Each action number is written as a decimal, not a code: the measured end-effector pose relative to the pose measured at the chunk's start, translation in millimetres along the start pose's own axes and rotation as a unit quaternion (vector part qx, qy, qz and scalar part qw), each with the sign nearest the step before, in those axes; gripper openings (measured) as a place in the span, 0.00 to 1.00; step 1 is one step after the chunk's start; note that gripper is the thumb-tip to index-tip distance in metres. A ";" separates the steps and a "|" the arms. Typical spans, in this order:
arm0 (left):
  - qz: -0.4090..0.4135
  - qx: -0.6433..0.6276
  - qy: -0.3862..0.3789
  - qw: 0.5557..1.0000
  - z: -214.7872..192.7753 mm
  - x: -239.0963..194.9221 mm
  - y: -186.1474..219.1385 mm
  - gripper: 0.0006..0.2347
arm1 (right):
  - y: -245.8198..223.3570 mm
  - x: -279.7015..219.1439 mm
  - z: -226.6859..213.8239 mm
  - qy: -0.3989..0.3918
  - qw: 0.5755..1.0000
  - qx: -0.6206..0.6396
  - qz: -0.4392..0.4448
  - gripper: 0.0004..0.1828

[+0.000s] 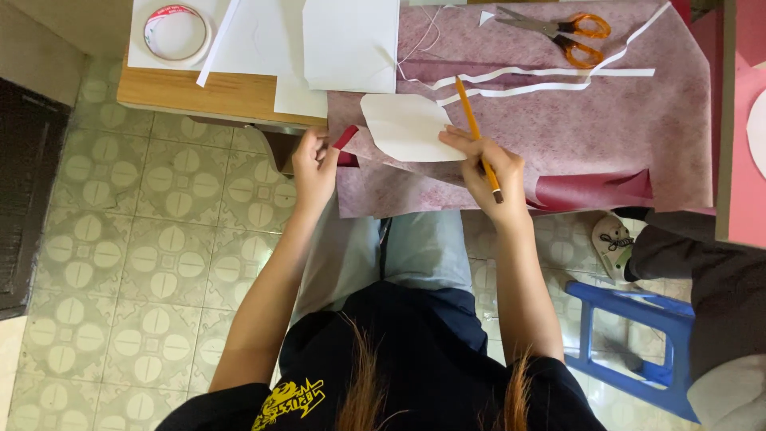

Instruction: Tracing a white template onto a piece of material using a pencil

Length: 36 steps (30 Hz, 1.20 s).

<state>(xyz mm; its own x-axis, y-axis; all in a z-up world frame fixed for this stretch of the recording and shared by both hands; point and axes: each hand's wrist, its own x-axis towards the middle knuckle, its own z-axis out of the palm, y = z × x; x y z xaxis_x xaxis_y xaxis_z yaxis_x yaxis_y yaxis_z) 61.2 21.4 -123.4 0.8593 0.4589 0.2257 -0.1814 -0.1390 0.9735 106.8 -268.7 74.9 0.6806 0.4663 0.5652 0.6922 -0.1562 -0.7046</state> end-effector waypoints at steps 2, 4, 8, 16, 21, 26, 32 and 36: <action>0.000 0.020 0.032 0.999 -0.3 4.4 8.7 0.08 | 5.6 4.3 -5.1 0.009 1.000 0.014 0.013 0.12; -0.001 0.037 0.058 0.998 -4.1 9.5 11.6 0.08 | 15.1 3.6 1.2 0.020 0.999 0.015 0.019 0.11; -0.002 0.073 0.101 0.992 -8.5 14.5 11.0 0.07 | -2.6 23.3 -4.0 0.009 0.998 0.056 0.015 0.06; -0.028 0.048 0.106 0.993 -4.5 14.1 36.3 0.07 | 67.0 -5.1 -36.5 0.094 0.992 0.083 0.001 0.14; -0.049 0.027 0.108 0.993 -6.1 17.0 44.4 0.06 | 95.0 -16.5 -46.4 0.139 0.988 -0.060 -0.028 0.19; -0.095 0.044 0.073 0.992 -11.5 16.8 53.9 0.06 | 94.1 -8.9 -38.0 0.072 0.986 -0.149 -0.024 0.17; -0.124 -0.006 0.071 0.990 -18.6 13.8 23.0 0.06 | 111.7 -14.8 -40.6 0.019 0.982 -0.189 -0.005 0.19; -0.123 -0.014 0.067 0.990 -17.4 13.8 21.7 0.11 | 100.8 -1.2 -48.9 -0.005 0.963 -0.267 0.020 0.31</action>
<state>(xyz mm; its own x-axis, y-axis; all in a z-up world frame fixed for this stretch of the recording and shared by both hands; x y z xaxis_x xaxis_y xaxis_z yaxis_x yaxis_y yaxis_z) 60.8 40.0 -98.6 0.8078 0.5892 -0.0181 0.0112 0.0154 0.9998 187.5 -327.5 24.2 0.7081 0.4584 0.5371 0.6926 -0.5989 -0.4020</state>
